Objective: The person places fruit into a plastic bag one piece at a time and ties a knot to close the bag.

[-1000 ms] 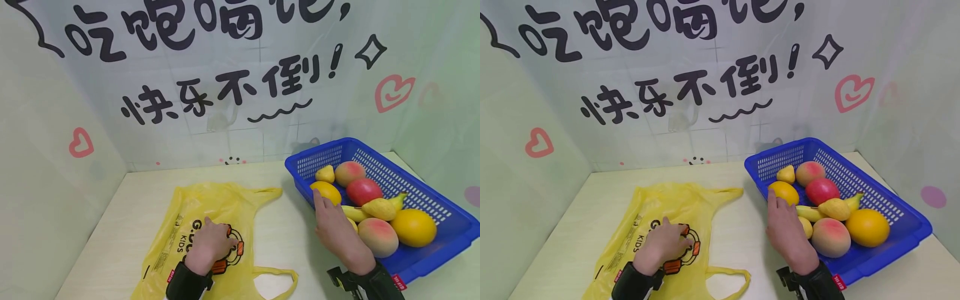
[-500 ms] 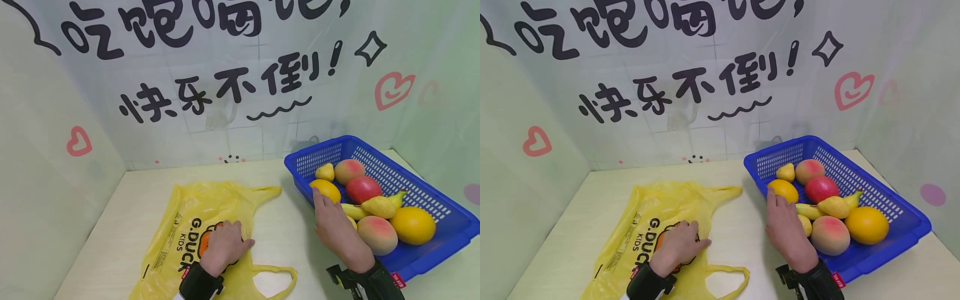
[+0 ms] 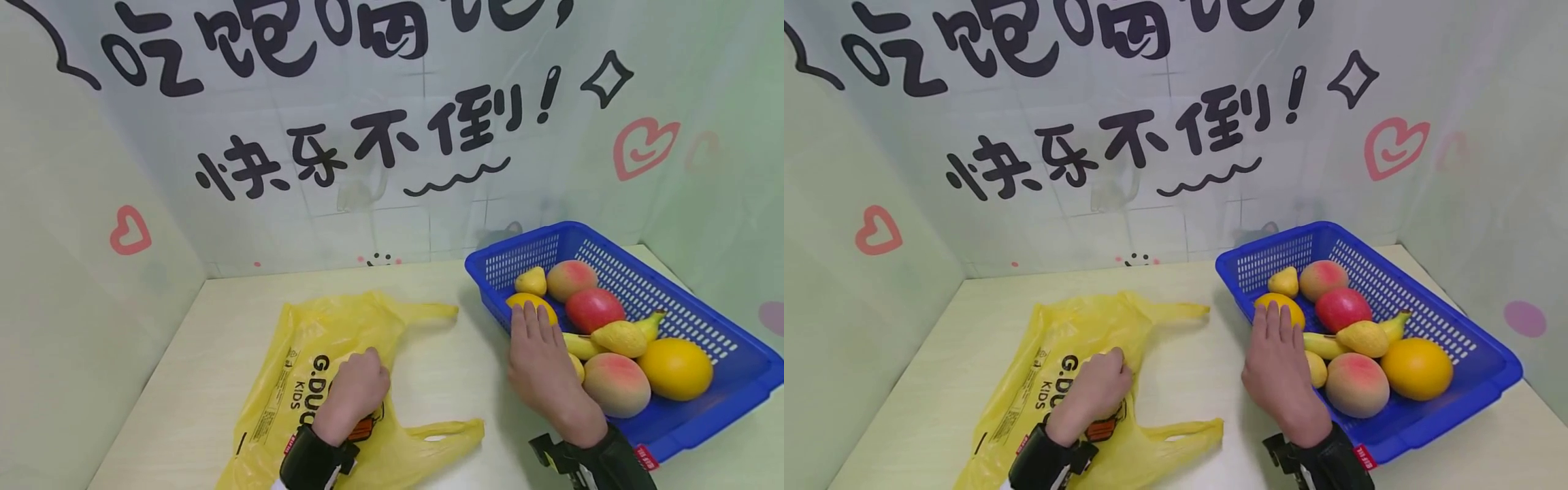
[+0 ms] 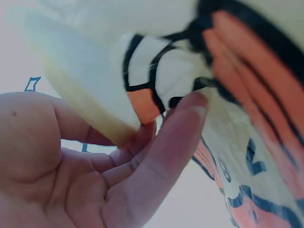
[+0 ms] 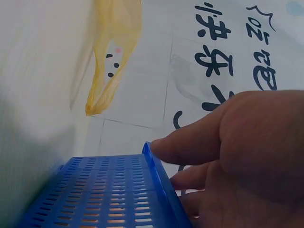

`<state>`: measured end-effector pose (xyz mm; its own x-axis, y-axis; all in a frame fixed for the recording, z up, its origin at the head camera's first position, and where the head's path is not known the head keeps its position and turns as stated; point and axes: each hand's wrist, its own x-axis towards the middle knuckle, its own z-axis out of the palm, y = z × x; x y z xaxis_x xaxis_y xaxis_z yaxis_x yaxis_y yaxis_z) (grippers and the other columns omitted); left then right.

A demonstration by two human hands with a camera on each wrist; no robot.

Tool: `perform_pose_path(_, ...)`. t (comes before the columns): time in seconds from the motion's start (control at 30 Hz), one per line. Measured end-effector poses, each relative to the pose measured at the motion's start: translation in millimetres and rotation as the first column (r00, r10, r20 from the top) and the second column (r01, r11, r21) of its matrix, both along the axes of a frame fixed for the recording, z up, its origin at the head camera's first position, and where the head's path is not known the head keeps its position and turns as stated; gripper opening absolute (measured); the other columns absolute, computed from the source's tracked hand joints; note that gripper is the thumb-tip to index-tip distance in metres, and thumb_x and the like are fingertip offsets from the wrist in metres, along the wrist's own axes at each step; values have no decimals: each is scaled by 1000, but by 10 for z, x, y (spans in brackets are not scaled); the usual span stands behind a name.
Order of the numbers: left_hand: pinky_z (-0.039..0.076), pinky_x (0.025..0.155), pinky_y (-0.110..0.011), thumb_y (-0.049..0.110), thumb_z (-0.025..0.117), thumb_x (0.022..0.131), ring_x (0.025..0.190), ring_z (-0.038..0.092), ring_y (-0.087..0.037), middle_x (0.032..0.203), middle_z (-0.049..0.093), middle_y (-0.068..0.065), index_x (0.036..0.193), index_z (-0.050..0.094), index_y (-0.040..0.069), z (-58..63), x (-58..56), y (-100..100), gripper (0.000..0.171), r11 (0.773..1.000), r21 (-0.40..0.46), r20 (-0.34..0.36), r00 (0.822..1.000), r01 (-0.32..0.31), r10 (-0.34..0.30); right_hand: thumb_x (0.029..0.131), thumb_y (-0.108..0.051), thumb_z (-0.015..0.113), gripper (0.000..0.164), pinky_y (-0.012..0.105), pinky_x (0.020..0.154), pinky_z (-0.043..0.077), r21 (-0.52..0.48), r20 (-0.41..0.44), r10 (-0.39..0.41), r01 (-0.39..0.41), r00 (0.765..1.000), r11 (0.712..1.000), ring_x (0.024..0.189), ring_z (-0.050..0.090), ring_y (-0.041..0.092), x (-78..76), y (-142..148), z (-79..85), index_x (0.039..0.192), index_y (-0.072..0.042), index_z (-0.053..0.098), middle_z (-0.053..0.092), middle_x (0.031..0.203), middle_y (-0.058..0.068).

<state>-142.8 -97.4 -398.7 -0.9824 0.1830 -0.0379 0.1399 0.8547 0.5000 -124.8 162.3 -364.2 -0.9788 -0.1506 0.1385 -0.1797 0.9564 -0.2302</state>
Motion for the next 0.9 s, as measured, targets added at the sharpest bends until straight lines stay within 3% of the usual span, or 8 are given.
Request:
perform_pose_path(0.07,35,44,-27,9,49,97,47,43,-19,61,40,-5,78,52,1,16,-6,-1,21,1000,15,-14,1000,-6,7,95,-8,56,59,67,114,23,-19,-29,45,-45,999,999,145,22,52,-2,-56,-23,148,8,33,28,156,32)
perform_pose_path(0.17,35,43,-25,13,53,98,45,42,-16,58,38,-2,72,50,5,52,-7,8,28,999,44,-28,999,-19,20,97,-9,56,50,64,114,27,-35,-88,191,-194,978,980,145,29,47,-6,-174,-77,144,2,44,34,155,27)
perform_pose_path(0.33,34,44,-25,12,51,100,46,42,-16,59,38,-2,77,49,5,138,19,20,23,998,64,-55,998,-30,33,100,-7,50,37,56,109,39,-65,-74,416,-420,907,905,138,44,41,-10,-433,-183,136,0,53,46,148,23)
perform_pose_path(0.47,33,44,-28,12,45,102,46,43,-19,61,39,-5,87,50,2,214,64,25,19,995,90,-27,999,-35,37,101,-9,50,39,53,106,43,-102,-38,527,-528,849,843,137,47,37,-53,-604,-267,139,0,51,48,147,21)
perform_pose_path(0.57,33,43,-28,14,42,104,45,42,-20,61,40,-5,92,50,0,257,93,36,20,991,134,11,1000,-18,16,102,-12,49,43,52,109,41,-144,4,573,-566,820,811,140,43,36,-96,-691,-309,143,0,47,46,150,20)
perform_pose_path(0.67,32,42,-27,15,40,105,44,42,-19,62,40,-4,96,49,-1,285,104,49,21,983,183,24,1000,11,-16,103,-16,48,47,52,113,36,-181,66,594,-576,802,797,145,37,36,-135,-756,-337,147,-2,42,40,154,19)
perform_pose_path(0.9,36,41,-27,20,36,108,44,45,-16,61,47,-4,96,49,1,342,103,32,26,967,250,0,999,45,-46,102,-13,46,50,56,117,29,-182,225,581,-552,782,814,149,27,36,-189,-825,-395,151,-4,37,31,160,17)
